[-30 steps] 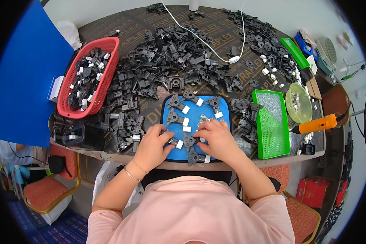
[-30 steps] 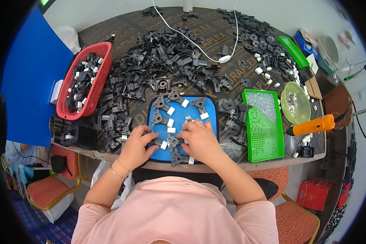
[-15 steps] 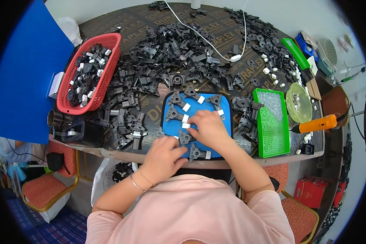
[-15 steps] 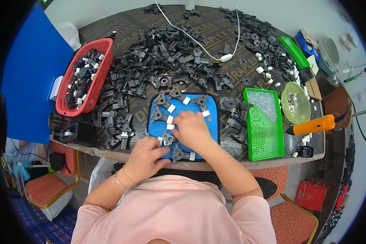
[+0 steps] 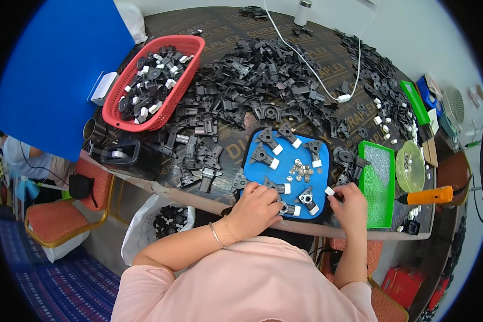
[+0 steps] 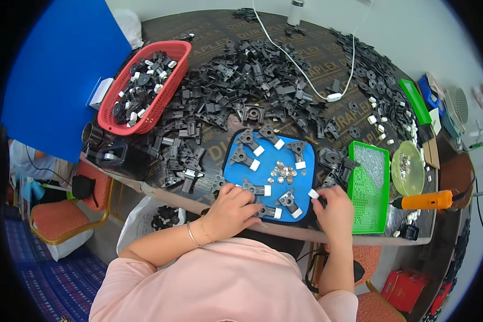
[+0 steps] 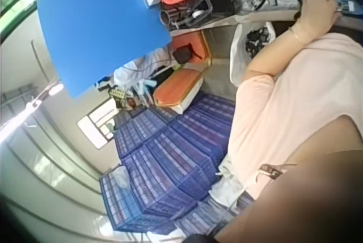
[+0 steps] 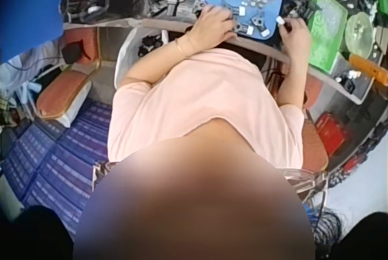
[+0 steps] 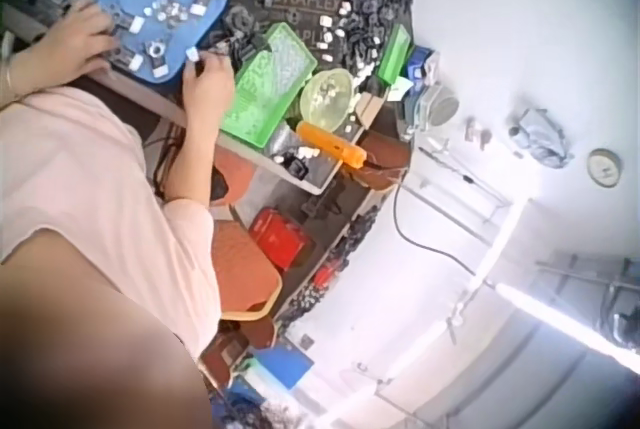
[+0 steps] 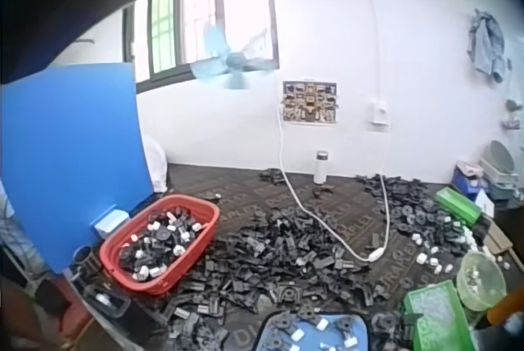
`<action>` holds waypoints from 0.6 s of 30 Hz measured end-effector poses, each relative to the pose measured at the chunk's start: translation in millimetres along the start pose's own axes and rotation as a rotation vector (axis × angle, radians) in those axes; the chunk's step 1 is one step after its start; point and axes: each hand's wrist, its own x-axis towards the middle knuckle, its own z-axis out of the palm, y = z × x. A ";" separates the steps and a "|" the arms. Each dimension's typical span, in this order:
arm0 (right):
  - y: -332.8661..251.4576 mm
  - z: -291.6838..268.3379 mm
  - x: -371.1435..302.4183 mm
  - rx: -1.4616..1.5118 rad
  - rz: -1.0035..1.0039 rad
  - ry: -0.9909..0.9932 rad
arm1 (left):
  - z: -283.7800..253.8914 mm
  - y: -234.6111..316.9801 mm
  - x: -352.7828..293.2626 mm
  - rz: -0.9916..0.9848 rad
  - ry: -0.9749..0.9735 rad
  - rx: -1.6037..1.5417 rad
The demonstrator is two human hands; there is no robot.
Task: Assembling small motor components by placing parts and using an electric screwdriver.
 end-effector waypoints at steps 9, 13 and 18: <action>13.7 -18.6 6.5 -0.014 0.037 0.067 | -63.5 -46.3 3.7 -0.312 0.202 0.352; 15.1 -32.2 31.4 -0.130 0.061 0.125 | -79.9 -69.7 -6.4 -0.427 0.094 0.483; 35.4 -40.4 85.4 -0.131 0.116 0.135 | -80.1 -79.8 -5.7 -0.420 0.008 0.490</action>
